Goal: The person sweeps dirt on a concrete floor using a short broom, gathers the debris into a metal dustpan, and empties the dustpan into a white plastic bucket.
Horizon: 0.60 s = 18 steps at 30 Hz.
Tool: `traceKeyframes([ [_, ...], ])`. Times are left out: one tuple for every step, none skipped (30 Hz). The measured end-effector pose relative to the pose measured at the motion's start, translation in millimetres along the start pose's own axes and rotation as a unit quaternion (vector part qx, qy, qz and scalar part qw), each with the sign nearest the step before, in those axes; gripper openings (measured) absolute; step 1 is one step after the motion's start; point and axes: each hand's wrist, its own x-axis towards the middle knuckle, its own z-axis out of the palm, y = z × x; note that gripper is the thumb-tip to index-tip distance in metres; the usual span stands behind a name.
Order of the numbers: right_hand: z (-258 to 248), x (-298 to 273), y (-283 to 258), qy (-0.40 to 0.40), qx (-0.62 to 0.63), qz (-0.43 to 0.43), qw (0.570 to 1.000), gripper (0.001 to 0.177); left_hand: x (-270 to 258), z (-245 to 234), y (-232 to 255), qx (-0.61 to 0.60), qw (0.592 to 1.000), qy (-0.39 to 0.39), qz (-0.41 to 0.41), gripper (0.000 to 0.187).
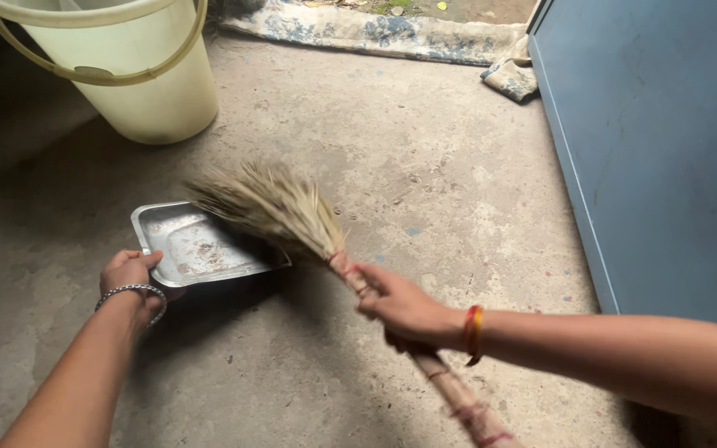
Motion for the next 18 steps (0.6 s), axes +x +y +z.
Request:
traceKeyframes([
  [-7.8,1.5,-1.1,0.024,-0.005,-0.012,1.000,0.062,-1.3,-1.1,-0.3,0.005,1.000,0.003,-0.002,0.015],
  [-20.9,7.4,-3.5,0.048,-0.010,-0.023,0.999,0.064,-1.3,-2.8,-0.5,0.011,1.000,0.006,-0.004,0.015],
  [-36.0,15.7,-4.7,0.073,-0.015,-0.035,0.997,0.065,-0.3,-4.5,-1.0,0.005,1.000,0.004,0.001,0.015],
  [-50.6,28.2,-6.1,0.109,-0.018,-0.044,0.993,0.067,1.1,-6.5,-2.0,-0.001,1.000,0.002,0.005,0.016],
  [-65.1,44.8,-8.7,0.145,-0.021,-0.053,0.988,0.068,2.2,-10.2,-2.5,-0.006,1.000,0.002,0.010,0.016],
  [-81.3,62.8,-11.2,0.169,-0.026,-0.060,0.983,0.066,2.8,-14.5,-3.0,-0.005,1.000,0.008,0.009,0.017],
  [-97.8,80.9,-13.4,0.195,-0.031,-0.068,0.978,0.064,3.0,-18.2,-3.2,-0.003,1.000,0.013,0.007,0.017],
  [-114.4,98.2,-15.8,0.201,-0.027,-0.060,0.977,0.059,2.9,-21.7,-3.1,-0.001,1.000,0.018,0.005,0.018],
  [-127.6,113.1,-16.9,0.208,-0.023,-0.051,0.977,0.054,2.4,-25.8,-2.6,-0.003,1.000,0.021,0.001,0.018],
  [-135.4,125.9,-17.0,0.186,-0.022,-0.041,0.981,0.052,1.8,-31.3,-0.6,-0.005,1.000,0.024,-0.004,0.018],
  [-140.0,134.6,-16.9,0.164,-0.022,-0.030,0.986,0.050,0.3,-35.7,-0.6,-0.007,1.000,0.027,-0.009,0.018],
  [-141.4,138.1,-16.4,0.143,-0.021,-0.019,0.989,0.049,-1.6,-39.2,-1.5,-0.002,0.999,0.037,-0.011,0.018],
  [-135.6,138.2,-15.6,0.131,-0.057,-0.015,0.990,0.049,-2.6,-43.9,-0.2,0.003,0.999,0.047,-0.012,0.018],
  [-123.6,135.6,-14.9,0.120,-0.094,-0.011,0.988,0.049,-2.9,-47.1,0.3,0.009,0.998,0.057,-0.013,0.017],
  [-110.7,129.6,-14.8,0.108,-0.132,-0.008,0.985,0.050,-2.4,-48.7,-0.1,0.015,0.998,0.061,-0.012,0.017],
  [-97.3,119.4,-13.5,0.082,-0.136,-0.007,0.987,0.049,-1.2,-50.8,-0.3,0.020,0.998,0.065,-0.010,0.017],
  [-83.0,106.7,-11.0,0.057,-0.141,-0.005,0.988,0.049,0.4,-53.2,-1.5,0.026,0.997,0.068,-0.009,0.017],
  [-68.3,94.0,-9.3,0.037,-0.147,-0.001,0.988,0.049,2.3,-55.5,-3.1,0.027,0.997,0.068,-0.008,0.016],
])
